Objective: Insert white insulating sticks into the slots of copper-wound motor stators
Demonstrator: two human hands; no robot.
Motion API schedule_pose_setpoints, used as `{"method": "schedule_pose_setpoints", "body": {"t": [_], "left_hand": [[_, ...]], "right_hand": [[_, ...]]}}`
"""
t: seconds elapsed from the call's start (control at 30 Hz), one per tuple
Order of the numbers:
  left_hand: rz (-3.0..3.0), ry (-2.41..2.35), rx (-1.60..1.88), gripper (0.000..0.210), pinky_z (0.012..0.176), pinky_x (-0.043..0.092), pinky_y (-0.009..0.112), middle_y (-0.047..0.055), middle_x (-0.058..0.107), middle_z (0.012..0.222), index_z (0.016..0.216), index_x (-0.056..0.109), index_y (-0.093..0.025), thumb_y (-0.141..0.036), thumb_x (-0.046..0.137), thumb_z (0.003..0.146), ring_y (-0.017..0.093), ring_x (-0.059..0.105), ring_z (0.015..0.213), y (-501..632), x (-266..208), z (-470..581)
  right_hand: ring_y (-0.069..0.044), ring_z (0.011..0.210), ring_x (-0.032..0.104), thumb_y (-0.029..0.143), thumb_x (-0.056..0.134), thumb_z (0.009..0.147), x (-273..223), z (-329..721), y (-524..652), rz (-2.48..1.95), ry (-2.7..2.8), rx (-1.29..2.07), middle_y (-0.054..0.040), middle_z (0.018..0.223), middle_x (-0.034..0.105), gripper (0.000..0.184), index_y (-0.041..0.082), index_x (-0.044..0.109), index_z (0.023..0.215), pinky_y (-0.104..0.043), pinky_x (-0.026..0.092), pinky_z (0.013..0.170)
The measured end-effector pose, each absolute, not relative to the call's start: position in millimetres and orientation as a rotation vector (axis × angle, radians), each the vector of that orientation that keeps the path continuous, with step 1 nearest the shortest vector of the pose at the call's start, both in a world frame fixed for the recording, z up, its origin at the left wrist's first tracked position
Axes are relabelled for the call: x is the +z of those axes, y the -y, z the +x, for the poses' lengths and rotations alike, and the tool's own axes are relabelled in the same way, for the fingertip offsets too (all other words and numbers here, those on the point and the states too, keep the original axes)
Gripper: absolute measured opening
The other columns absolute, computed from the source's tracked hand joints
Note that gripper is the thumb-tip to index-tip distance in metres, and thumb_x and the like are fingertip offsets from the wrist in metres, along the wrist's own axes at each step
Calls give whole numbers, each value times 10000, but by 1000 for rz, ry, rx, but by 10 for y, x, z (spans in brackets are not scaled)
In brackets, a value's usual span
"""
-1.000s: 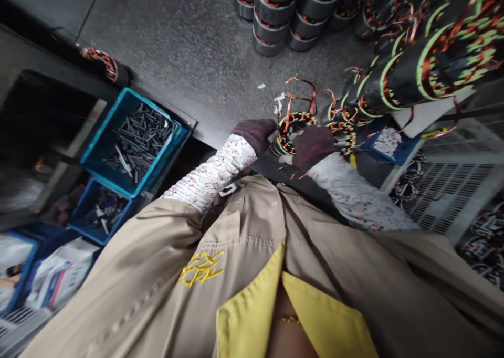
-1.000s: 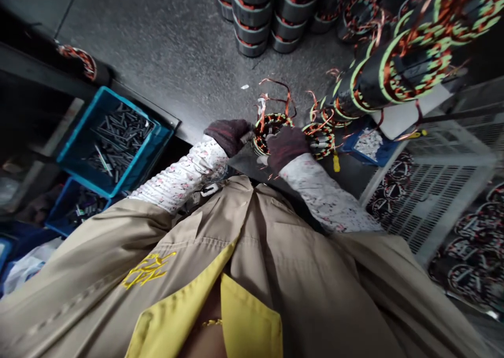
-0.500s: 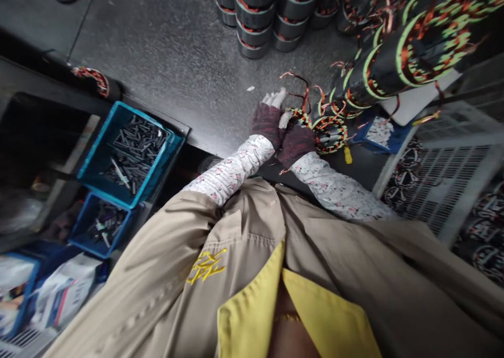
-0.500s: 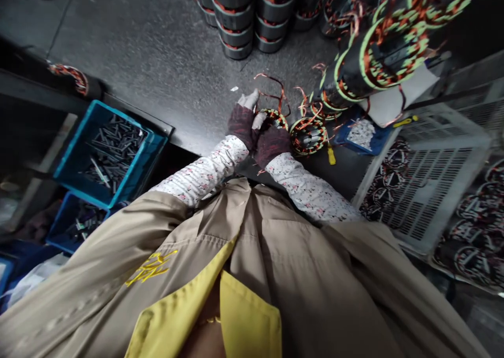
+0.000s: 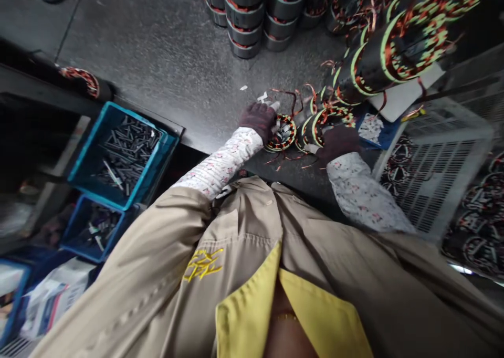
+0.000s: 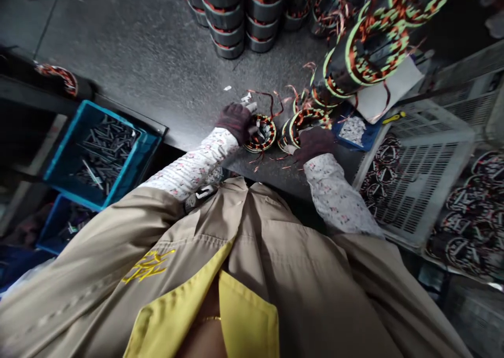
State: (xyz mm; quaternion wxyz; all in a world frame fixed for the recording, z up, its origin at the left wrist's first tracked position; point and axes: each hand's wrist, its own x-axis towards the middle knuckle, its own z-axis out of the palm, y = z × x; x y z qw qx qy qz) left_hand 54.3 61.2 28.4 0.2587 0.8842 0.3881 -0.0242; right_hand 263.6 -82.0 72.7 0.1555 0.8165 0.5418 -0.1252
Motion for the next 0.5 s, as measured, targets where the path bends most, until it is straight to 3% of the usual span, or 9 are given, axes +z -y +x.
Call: {"method": "schedule_pose_setpoints", "body": {"t": [0.07, 0.17, 0.27, 0.33, 0.5], "left_hand": [[2378, -1068, -182, 711, 1180, 432, 482, 178, 624, 1470, 1542, 523, -165, -362, 736, 892, 374, 586, 1385, -643, 291, 673], [2334, -1088, -280, 660, 1068, 506, 446, 162, 679, 1370, 1400, 642, -174, -398, 830, 808, 373, 665, 1258, -673, 288, 697], [2279, -1140, -320, 562, 1023, 530, 421, 151, 662, 1389, 1373, 657, -195, -429, 768, 875, 343, 684, 1224, -648, 281, 523], [2244, -1160, -329, 520, 1023, 535, 384, 124, 651, 1420, 1422, 628, -230, -444, 679, 951, 306, 682, 1242, -616, 266, 351], [2146, -1179, -121, 501, 1020, 522, 283, 74, 660, 1431, 1479, 571, -242, -457, 560, 1027, 211, 681, 1226, -553, 171, -55]], "right_hand": [[-431, 1089, 683, 671, 716, 884, 739, 2628, 782, 2265, -1527, -377, -302, 1098, 711, 621, 71, 766, 1032, -581, 526, 937], [-438, 1195, 629, 553, 730, 907, 935, 2518, 799, 2258, -1513, -324, -309, 1242, 672, 574, 83, 713, 1237, -555, 511, 969], [-418, 1252, 599, 515, 597, 984, 1143, 2230, 758, 2315, -1571, -323, -272, 1317, 647, 576, 100, 623, 1382, -518, 505, 1016], [-395, 1214, 622, 463, 589, 991, 1180, 1988, 609, 2255, -1653, -398, -261, 1269, 672, 525, 79, 635, 1347, -481, 510, 1002], [-392, 1287, 566, 120, 577, 941, 920, 1566, 1, 2033, -1754, -488, -307, 1272, 664, 356, -22, 669, 1255, -511, 440, 1020]]}}
